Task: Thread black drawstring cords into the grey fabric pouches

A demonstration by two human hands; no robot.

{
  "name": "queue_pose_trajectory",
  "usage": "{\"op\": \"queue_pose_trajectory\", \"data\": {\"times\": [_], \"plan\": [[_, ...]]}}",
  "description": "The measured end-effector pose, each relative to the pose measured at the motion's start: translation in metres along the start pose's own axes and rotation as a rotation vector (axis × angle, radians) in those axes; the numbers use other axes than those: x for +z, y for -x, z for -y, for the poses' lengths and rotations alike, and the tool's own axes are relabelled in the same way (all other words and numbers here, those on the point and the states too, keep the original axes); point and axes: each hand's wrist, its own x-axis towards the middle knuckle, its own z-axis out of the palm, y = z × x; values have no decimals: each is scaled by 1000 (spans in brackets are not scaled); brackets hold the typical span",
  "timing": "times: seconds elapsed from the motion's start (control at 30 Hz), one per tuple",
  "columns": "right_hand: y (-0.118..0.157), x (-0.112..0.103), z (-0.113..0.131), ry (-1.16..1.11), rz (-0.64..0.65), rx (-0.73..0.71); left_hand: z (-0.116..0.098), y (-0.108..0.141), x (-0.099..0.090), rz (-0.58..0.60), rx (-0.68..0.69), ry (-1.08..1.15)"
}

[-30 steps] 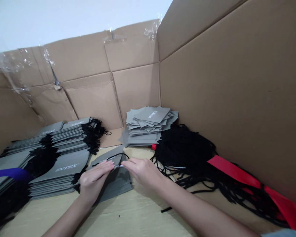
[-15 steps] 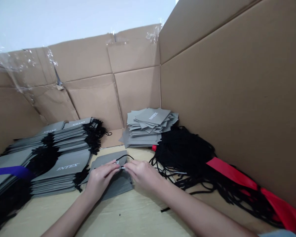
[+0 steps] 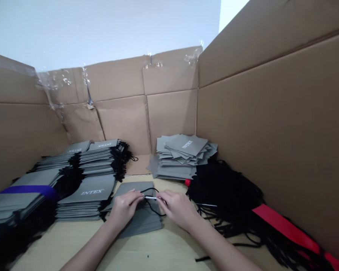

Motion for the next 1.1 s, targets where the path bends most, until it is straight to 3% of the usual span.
{"op": "queue_pose_trajectory", "data": {"times": [0.2,0.37,0.5,0.8,1.1], "plan": [[1,7,-14,58,-17,-67,-2,-1,-5,245,-187,-33],[3,12,-13,66,-48,-94,-2,0,-6,311,-179,-101],[5,11,-14,93,10,-117,-4,4,-2,387,-128,-144],[9,12,-13,76,26,-127,-10,7,-1,424,-107,-148],[14,22,-13,113,14,-93,-18,8,1,460,-203,-87]]}}
